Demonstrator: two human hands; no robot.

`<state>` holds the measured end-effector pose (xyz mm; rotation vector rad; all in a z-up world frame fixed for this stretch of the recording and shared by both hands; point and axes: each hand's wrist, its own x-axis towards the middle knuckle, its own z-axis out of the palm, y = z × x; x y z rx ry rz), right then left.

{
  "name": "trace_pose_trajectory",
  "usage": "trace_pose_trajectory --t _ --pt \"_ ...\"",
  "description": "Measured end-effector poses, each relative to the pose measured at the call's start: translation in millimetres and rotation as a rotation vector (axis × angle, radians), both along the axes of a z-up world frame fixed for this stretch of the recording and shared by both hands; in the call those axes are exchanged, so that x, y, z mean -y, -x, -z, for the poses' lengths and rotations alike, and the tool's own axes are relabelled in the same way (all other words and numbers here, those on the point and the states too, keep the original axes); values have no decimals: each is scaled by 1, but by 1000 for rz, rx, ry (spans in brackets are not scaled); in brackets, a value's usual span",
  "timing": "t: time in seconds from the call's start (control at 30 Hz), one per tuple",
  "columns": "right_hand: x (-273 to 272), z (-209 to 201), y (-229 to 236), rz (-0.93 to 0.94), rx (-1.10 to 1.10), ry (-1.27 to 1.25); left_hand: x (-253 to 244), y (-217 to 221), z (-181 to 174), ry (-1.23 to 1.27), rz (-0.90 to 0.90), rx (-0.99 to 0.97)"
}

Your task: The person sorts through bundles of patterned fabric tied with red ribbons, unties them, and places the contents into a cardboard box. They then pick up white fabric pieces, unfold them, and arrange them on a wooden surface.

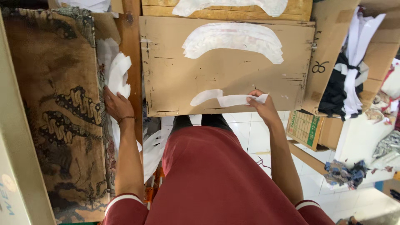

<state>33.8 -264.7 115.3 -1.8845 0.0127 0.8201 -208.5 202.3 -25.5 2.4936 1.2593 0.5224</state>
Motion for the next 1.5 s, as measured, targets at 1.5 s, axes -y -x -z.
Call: trace_pose_trajectory --t 1.5 --pt "97 119 -198 69 123 -83 160 -251 -31 873 366 -212"
